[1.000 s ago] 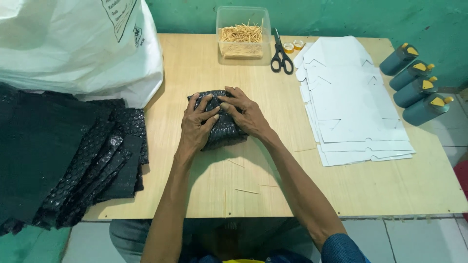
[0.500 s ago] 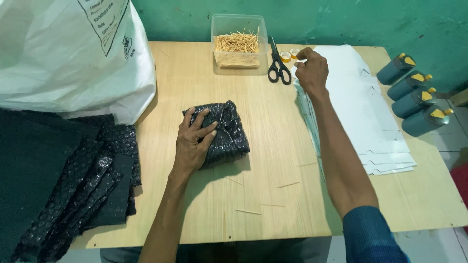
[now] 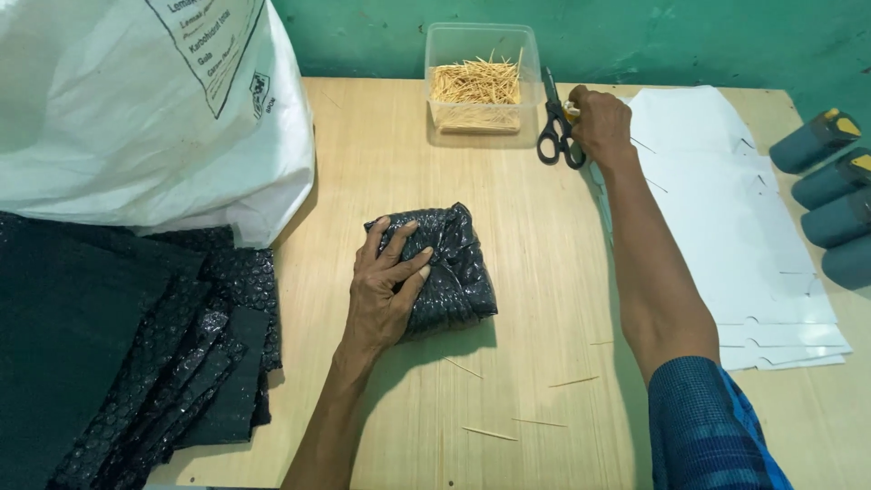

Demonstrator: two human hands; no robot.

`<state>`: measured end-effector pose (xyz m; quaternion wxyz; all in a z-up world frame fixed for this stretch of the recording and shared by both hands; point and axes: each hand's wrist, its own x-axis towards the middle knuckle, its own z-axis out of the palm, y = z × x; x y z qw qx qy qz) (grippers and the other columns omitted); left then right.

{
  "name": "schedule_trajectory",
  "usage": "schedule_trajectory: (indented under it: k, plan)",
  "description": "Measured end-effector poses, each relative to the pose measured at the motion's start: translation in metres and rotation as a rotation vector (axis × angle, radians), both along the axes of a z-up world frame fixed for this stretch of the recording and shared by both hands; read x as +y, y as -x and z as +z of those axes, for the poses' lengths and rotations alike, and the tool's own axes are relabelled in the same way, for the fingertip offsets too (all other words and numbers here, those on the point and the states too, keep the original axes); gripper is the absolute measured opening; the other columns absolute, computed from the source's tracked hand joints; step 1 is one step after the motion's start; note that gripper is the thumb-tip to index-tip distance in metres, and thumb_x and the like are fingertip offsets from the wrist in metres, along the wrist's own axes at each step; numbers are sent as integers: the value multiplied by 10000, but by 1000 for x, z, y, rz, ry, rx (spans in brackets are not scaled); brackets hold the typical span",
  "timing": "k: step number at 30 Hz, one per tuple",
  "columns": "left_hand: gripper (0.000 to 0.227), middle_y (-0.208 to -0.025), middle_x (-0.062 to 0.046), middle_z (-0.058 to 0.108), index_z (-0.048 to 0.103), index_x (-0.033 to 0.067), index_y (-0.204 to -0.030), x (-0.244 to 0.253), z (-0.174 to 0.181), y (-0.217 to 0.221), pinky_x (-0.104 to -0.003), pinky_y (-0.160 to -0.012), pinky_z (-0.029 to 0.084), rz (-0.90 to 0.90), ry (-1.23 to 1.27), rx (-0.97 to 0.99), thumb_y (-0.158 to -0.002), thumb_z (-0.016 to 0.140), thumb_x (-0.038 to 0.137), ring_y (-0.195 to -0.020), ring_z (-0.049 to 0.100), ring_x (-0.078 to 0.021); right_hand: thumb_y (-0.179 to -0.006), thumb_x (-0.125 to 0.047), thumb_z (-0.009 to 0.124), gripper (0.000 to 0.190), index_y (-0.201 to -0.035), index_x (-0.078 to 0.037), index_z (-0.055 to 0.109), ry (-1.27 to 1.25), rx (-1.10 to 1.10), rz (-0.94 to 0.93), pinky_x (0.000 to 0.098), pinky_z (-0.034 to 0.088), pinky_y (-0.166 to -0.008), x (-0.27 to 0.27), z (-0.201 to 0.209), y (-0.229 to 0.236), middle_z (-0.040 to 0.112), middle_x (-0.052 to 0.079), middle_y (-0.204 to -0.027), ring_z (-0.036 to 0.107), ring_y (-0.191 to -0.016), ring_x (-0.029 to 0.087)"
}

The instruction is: The person wraps a black bubble-wrapped package with clear tape, cuts the tape with scissors, and sets the package aside. Then the person folds a flat white cardboard piece into a small box shape, tucks the flaps, and places the assembled box on the table.

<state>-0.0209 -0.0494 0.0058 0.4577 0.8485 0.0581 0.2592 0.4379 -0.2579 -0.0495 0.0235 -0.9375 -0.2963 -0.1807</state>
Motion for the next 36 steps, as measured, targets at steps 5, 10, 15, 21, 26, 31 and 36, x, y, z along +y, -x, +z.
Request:
schedule_trajectory:
  k: [5, 10, 15, 21, 26, 31, 36]
  plan:
    - [265, -1463, -50, 590, 754, 201, -1178, 1, -6, -1, -564, -1186, 237, 6, 23, -56, -928, 686, 145, -1494, 335, -348, -850, -63, 761, 340, -1184, -124, 740, 9, -5, 35, 473, 561, -619, -7, 6, 0, 757, 112, -852, 730, -767, 357]
    - [236, -1428, -89, 625, 774, 176, -1139, 2, -6, -3, -562, -1182, 253, 9, 33, -119, -917, 713, 124, -1461, 366, -386, -888, -95, 809, 273, -1157, -103, 769, -34, -13, 76, 483, 617, -741, -10, 9, 0, 769, 104, -884, 755, -832, 336]
    - [220, -1437, -55, 619, 779, 204, -1128, 4, -11, -3, -510, -1170, 291, 24, -74, -77, -917, 725, 179, -1449, 390, -352, -956, 41, 630, 268, -1211, -19, 686, -392, 45, 207, 557, 582, -727, -12, 56, 56, 755, 210, -967, 727, -832, 439]
    - [222, -1440, -75, 608, 786, 164, -1129, -7, -6, -2, -522, -1151, 304, 103, -172, -43, -931, 693, 204, -1440, 396, -370, -1005, -155, 698, 393, -1338, -3, 552, -1137, 756, 421, 289, 638, -835, -10, 110, 168, 614, 136, -1085, 668, -949, 202]
    - [260, -1459, -83, 586, 777, 164, -1153, -34, 11, 13, -566, -1132, 306, 240, -223, 20, -947, 634, 231, -1445, 385, -390, -926, -163, 763, 493, -1314, 11, 513, -1308, 1078, 513, 220, 638, -826, 6, 107, 255, 556, 65, -1060, 653, -941, 137]
    - [247, -1472, -27, 580, 783, 219, -1139, -40, -8, 8, -556, -1129, 292, 334, -235, -8, -933, 649, 240, -1462, 368, -335, -939, -112, 722, 439, -1322, 13, 547, -1342, 1246, 578, 193, 633, -696, 32, 108, 321, 666, 126, -1010, 717, -816, 138]
    - [247, -1476, 2, 580, 782, 212, -1135, -37, -16, -1, -587, -1131, 283, 335, -202, -20, -919, 662, 217, -1468, 369, -316, -926, -59, 738, 446, -1327, 40, 568, -1249, 1136, 640, 193, 635, -668, 47, 110, 339, 715, 206, -960, 719, -801, 150]
